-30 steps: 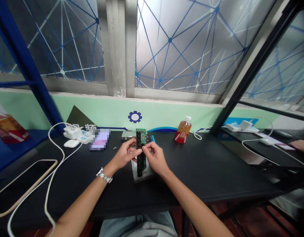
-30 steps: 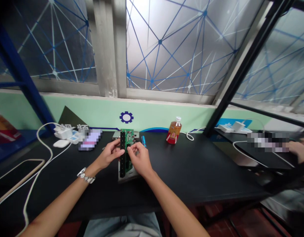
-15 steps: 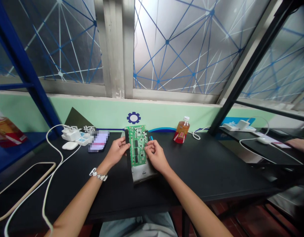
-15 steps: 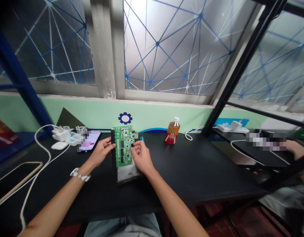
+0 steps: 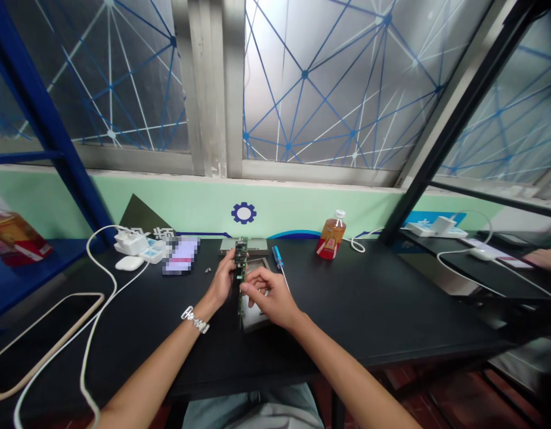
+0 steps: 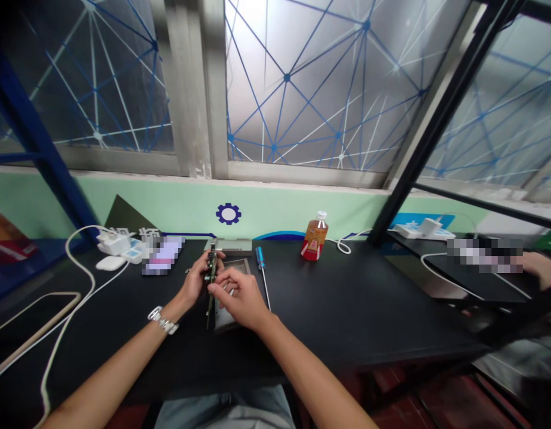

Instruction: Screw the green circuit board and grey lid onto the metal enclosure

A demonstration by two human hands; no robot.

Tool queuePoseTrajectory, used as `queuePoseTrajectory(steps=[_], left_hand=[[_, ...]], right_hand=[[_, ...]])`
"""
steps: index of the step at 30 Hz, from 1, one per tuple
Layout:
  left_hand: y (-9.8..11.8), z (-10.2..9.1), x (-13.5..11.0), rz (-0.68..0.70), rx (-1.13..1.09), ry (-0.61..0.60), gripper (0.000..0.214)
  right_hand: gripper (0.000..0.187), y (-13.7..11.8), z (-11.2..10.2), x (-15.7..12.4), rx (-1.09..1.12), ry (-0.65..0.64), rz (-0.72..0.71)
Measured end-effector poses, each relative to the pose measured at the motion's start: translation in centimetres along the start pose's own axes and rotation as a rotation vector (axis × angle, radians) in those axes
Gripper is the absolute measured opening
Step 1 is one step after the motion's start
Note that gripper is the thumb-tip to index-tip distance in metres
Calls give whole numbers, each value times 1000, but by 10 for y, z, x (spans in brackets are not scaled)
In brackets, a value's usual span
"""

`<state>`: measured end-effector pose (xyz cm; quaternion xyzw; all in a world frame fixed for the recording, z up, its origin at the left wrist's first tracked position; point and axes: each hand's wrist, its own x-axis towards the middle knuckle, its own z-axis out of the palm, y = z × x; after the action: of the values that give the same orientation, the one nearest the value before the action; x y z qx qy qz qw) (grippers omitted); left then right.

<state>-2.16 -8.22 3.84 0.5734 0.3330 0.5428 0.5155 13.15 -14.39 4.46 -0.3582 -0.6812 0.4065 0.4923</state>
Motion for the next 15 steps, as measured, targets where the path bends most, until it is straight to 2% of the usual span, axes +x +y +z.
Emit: queuePoseTrajectory(steps=[6, 11, 15], left_hand=[[4, 12, -7, 2, 11, 14, 25], [-6, 6, 1, -29, -113, 37, 23], [-7, -3, 7, -34, -208, 76, 34]], right_hand=[[30, 4, 3, -1, -40, 2, 3], [31, 4, 0, 2, -25, 50, 49], [35, 5, -6, 5, 20, 106, 112]])
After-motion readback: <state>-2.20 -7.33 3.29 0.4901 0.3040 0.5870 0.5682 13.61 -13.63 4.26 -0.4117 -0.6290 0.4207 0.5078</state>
